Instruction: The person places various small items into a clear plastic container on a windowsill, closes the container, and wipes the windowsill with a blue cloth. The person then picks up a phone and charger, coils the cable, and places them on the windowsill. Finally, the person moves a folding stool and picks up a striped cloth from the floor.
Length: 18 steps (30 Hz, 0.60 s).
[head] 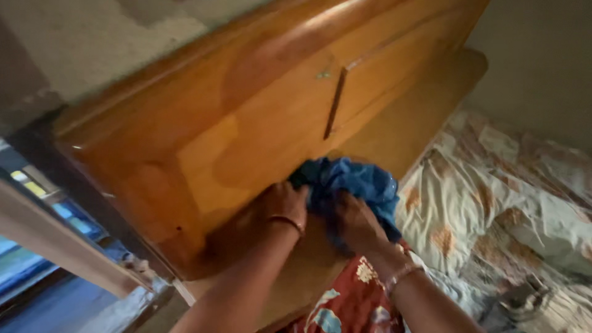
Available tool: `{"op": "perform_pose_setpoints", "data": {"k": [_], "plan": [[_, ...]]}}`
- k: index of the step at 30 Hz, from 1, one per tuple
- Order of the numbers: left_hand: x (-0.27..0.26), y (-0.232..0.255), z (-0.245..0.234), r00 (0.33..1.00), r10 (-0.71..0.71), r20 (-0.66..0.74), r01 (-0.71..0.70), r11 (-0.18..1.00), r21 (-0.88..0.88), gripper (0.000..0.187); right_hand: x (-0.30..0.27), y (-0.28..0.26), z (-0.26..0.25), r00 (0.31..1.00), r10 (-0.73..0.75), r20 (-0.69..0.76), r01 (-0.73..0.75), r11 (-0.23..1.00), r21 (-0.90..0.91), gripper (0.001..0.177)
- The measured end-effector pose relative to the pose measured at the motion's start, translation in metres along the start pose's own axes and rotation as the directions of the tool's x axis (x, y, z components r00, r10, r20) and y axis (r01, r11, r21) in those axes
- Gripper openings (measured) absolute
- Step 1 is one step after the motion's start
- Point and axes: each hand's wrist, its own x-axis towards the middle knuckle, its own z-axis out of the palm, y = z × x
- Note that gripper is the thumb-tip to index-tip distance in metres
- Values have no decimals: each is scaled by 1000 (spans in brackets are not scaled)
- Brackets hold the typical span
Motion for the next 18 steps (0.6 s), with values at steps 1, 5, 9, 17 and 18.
{"op": "perform_pose_setpoints", "data": {"k": [1, 5, 9, 17, 18], "plan": [[-14, -10, -8, 985, 168, -42, -158, 971, 179, 34, 6, 5, -1, 998, 56, -26, -55, 998, 31, 55], [-56, -32, -45, 987, 152, -50, -141, 975, 169, 44, 28, 5, -29, 958, -31, -285, 101, 967, 236, 68], [-84, -26, -61, 963, 241, -124, -198, 938, 286, 49, 0, -29, -43, 931, -136, -339, 144, 990, -1, 65], [-211, 44, -44, 824, 555, 115, -563, 824, 58, 48, -188, -33, -77, 917, 152, -369, 4, 921, 389, 47], [-233, 59, -34, 770, 634, 65, -635, 772, -8, 48, -228, -24, -82, 921, 208, -330, -61, 912, 405, 48]]}}
